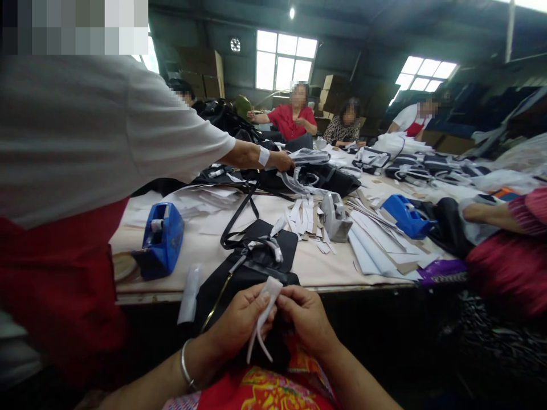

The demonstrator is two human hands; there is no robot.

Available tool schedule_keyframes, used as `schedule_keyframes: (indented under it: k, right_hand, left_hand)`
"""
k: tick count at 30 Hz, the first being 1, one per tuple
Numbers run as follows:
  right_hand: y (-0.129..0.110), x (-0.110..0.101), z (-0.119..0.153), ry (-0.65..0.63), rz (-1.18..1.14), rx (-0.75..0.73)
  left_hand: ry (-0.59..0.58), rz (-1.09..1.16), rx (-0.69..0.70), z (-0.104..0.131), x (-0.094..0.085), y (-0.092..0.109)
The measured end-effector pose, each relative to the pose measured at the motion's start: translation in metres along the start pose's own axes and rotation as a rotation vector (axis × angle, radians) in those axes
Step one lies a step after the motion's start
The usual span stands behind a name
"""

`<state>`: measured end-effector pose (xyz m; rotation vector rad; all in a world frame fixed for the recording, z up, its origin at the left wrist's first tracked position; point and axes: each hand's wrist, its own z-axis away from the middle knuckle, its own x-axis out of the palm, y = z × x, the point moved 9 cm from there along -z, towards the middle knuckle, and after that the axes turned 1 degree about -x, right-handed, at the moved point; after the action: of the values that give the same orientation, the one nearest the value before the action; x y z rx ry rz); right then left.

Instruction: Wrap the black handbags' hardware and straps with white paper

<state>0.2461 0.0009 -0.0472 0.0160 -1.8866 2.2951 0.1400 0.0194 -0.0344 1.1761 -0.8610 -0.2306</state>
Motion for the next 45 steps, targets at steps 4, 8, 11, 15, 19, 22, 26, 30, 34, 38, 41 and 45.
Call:
schedule_keyframes:
  k: [4,8,11,15,19,22,26,30,34,38,41,45]
  right_hand:
    - [0.003,0.012,-0.006,-0.066,-0.032,0.069]
    - [-0.008,0.009,-0.010,-0.024,0.136,0.050]
    - [-0.006,-0.006,-0.009,0.069,0.111,0.047]
    - [-0.006,-0.002,-0.002,-0.031,-0.014,0.023]
    - [-0.014,0.009,0.002,-0.092,0.075,0.041]
    - [-0.031,0.002,0.000,-0.020,0.156,-0.040]
    - [-0.052,-0.020,0.009,0.153,0.369,-0.174]
    - [-0.061,-0.028,0.023,0.240,0.509,-0.210]
    - [-0.061,-0.025,0.028,0.291,0.581,-0.198]
    - [-0.062,-0.020,0.027,0.314,0.629,-0.195]
    - [-0.062,-0.021,0.028,0.324,0.651,-0.190]
    - [-0.044,-0.021,0.025,0.091,0.411,-0.112]
  left_hand:
    - [-0.012,-0.055,-0.014,0.000,0.002,0.000]
    - [0.013,-0.229,0.022,0.001,0.000,0.003]
    - [0.046,-0.309,0.044,0.002,-0.003,0.001]
    - [0.098,-0.461,0.073,0.003,-0.004,0.003]
    - [0.063,-0.716,0.120,0.002,0.006,0.015]
    - [-0.009,-0.772,0.188,0.005,0.014,0.028]
    - [0.015,-0.925,0.299,0.019,0.014,0.047]
    - [0.022,-1.008,0.201,0.030,0.012,0.044]
    - [-0.090,-0.825,-0.013,0.030,0.017,0.026]
    - [-0.090,-0.763,-0.129,0.027,0.016,0.011]
    - [-0.006,-0.855,-0.066,0.025,0.011,0.007]
    - [0.057,-0.862,-0.032,0.026,0.007,0.003]
